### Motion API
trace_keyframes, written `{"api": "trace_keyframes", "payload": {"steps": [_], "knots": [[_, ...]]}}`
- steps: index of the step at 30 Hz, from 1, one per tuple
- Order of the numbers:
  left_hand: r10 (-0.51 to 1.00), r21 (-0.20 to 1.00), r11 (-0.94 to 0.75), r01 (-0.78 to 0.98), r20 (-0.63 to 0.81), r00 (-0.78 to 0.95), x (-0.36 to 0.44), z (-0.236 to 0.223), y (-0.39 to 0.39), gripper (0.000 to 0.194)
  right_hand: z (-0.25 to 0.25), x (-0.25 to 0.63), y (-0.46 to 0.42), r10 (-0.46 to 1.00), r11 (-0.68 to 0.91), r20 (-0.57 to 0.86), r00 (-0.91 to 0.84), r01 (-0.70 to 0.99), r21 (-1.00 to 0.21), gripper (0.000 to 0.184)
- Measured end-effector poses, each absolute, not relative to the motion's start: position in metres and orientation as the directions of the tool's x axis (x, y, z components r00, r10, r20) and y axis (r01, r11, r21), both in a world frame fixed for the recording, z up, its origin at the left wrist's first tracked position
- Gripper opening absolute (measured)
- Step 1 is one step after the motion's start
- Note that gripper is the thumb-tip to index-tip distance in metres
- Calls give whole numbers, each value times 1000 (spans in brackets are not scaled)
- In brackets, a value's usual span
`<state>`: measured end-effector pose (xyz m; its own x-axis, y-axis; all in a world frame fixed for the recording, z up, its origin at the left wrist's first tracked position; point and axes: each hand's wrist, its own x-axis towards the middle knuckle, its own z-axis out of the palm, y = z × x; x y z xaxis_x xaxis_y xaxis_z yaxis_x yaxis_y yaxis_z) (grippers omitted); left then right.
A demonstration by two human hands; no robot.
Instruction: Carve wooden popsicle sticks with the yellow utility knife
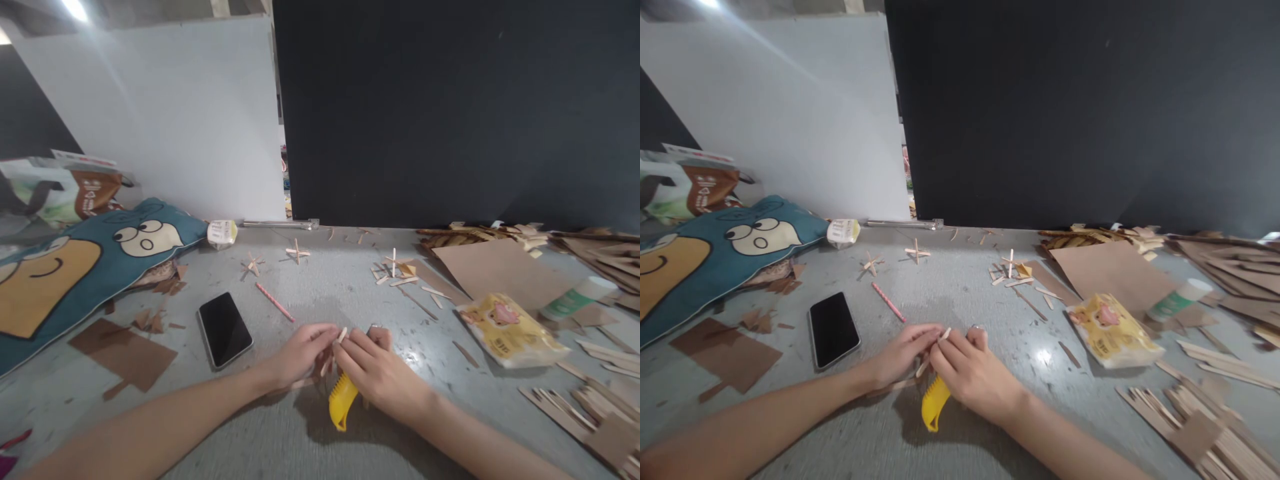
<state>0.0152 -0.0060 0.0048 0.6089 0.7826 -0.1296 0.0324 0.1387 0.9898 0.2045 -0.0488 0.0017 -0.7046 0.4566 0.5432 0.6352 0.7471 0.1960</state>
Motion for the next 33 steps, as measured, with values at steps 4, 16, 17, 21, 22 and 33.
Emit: {"api": "trace_keyframes", "payload": {"steps": [4,16,17,21,22,33], "knots": [[823,1000,-18,15,6,568,13,8,-5,44,-2,204,-47,488,761,545,-681,638,116,17],[824,945,-327,33,267,500,6,12,-11,35,-11,211,-36,618,686,621,-482,717,-126,23],[826,948,-315,36,255,503,6,11,-11,36,-12,212,-35,627,679,626,-463,718,-150,23],[872,995,-99,2,86,483,9,7,-9,44,-14,214,-32,652,666,627,-427,718,-204,23],[874,999,-32,-11,33,484,10,6,-8,46,-14,215,-32,648,666,627,-432,720,-192,23],[793,986,79,145,-151,591,14,-1,-9,76,-11,208,-40,535,713,560,-633,694,102,19]]}}
